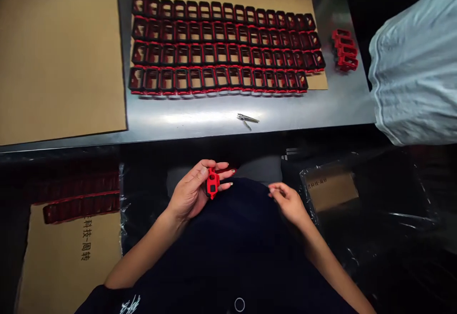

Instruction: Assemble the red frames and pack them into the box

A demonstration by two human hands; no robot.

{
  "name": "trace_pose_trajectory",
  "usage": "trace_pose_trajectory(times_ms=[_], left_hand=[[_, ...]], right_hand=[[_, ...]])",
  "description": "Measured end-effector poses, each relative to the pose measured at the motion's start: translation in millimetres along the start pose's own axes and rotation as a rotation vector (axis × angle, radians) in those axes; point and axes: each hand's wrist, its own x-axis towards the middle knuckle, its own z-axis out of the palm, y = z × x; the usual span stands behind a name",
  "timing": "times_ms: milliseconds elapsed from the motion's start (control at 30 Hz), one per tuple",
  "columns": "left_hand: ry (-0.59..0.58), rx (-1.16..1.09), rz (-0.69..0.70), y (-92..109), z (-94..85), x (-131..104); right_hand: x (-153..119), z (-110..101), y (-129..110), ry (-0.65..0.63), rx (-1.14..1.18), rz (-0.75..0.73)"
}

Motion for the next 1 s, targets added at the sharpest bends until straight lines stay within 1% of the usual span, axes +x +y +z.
trace_pose_trajectory(times_ms=[33, 67, 133, 167, 200, 233, 333, 433, 600, 700, 767, 833, 867, 933, 1000], left_hand=[[0.028, 0.026, 0.004, -0.6, 2.3, -1.3], [0.056, 0.055, 0.007, -1.3, 4.3, -2.4], [0.102, 0.114, 0.015, -2.2, 7.0, -4.7], [0.118, 0.137, 0.020, -2.5, 7.8, -6.0], [0.130, 0.155, 0.022, -2.8, 8.1, -7.3], [0.141, 0.167, 0.023, -3.1, 8.1, -8.6], [0.172, 0.191, 0.031, -5.0, 6.4, -11.0], [0.174, 0.200, 0.051, -7.2, 3.5, -12.6], [0.092, 0.189, 0.048, -5.3, -7.4, -20.4], [0.089, 0.268, -0.003, -2.0, -15.6, -27.0], [0.058, 0.348, -0.045, -0.6, -17.8, -30.7], [0.021, 0.406, -0.058, 0.2, -16.5, -33.1], [0.011, 0.420, -0.052, 0.4, -14.9, -33.9], [0.012, 0.427, -0.021, 1.1, -11.0, -34.8], [0.014, 0.437, 0.002, 2.5, -7.6, -35.4]], right_hand=[[0.4, 4.2, -9.6, -0.102, 0.055, -0.015], [1.3, 9.7, -21.3, -0.244, 0.120, -0.034], [4.2, 23.8, -47.1, -0.577, 0.261, -0.076], [5.8, 31.4, -58.9, -0.686, 0.287, -0.072], [7.5, 38.7, -68.5, -0.742, 0.319, -0.075], [9.0, 45.2, -75.6, -0.766, 0.354, -0.068], [13.3, 57.3, -82.3, -0.754, 0.417, -0.022], [15.9, 59.0, -78.7, -0.721, 0.394, -0.025], [14.2, 51.6, -77.7, -0.674, 0.329, -0.179], [13.3, 49.1, -77.7, -0.639, 0.308, -0.254], [13.7, 48.9, -76.2, -0.626, 0.289, -0.319], [14.6, 49.0, -74.2, -0.593, 0.210, -0.429], [15.1, 48.9, -73.4, -0.558, 0.141, -0.515], [15.9, 48.2, -72.2, -0.463, -0.011, -0.741], [16.8, 47.1, -71.5, -0.386, -0.106, -0.957]])
